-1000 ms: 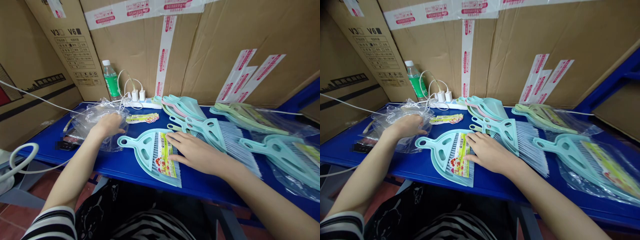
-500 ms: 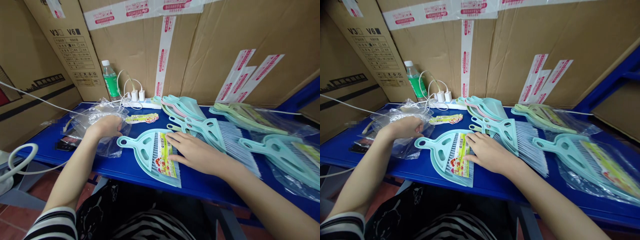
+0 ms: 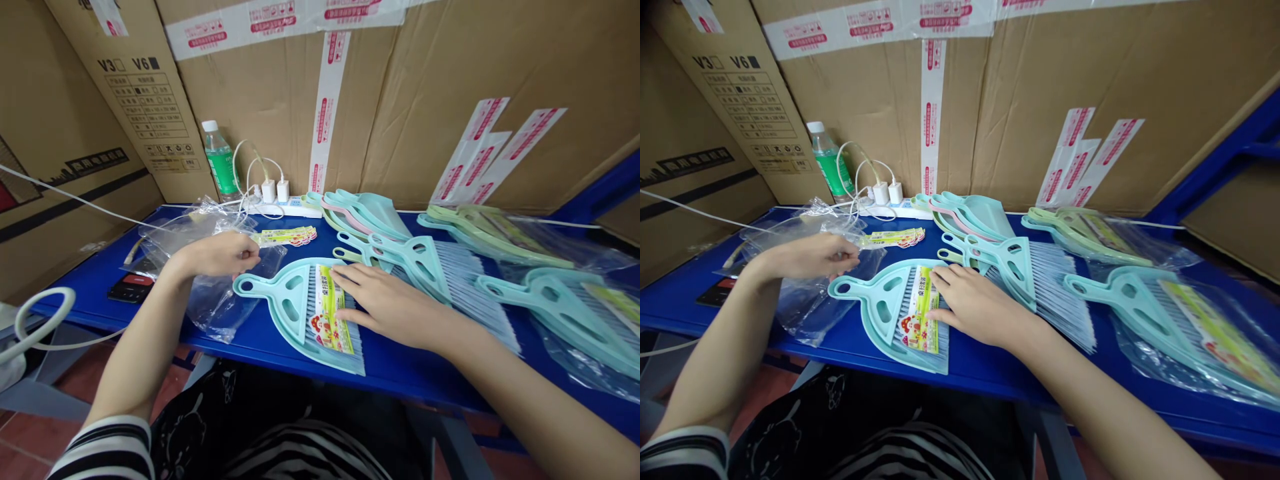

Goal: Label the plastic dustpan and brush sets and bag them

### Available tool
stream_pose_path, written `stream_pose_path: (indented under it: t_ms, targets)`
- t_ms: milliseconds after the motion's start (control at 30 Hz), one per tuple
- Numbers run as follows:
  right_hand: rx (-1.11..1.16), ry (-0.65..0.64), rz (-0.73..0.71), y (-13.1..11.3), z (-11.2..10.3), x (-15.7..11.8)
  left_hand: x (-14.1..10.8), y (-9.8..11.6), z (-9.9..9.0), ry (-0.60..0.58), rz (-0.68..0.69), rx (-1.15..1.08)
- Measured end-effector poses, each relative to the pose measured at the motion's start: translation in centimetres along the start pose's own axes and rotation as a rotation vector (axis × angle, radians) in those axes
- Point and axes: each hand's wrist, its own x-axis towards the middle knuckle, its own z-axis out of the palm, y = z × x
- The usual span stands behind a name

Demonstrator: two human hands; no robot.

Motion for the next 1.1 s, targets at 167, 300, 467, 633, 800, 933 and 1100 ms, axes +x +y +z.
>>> stream_pose_path:
  t_ms: [167,300,467,633,800,933,1100]
  targets:
    - [0.025,0.004,-0.008,0.0,0.0,0.0,0.1,0.1,0.0,0.041,-0.063,-0.033]
    - [0.023,0.017,-0.009,0.1,0.1,0.0,-0.1,0.1,0.0,0.008,-0.032,-0.108]
    - [-0.003,0.024,-0.015,0.1,0.2,-0.1,-0.5,0.3,-0.2,-0.059,-0.001,-0.339]
    - [0.004,0.018,-0.011,0.0,0.1,-0.1,-0.3,0.4,0.0,-0.041,0.003,-0.478]
    - [0.004,0.030,-0.017,0.0,0.1,-0.1,0.2,0.8,0.5,-0.006,0.081,-0.501]
    - [-0.010,0.023,-0.012,0.0,0.0,0.0,0.3,0.9,0.7,0.023,0.136,-0.524]
    - [-0.007,0.033,-0.011,-0.1,0.1,-0.1,0.5,0.6,1.0,0.063,0.133,-0.426]
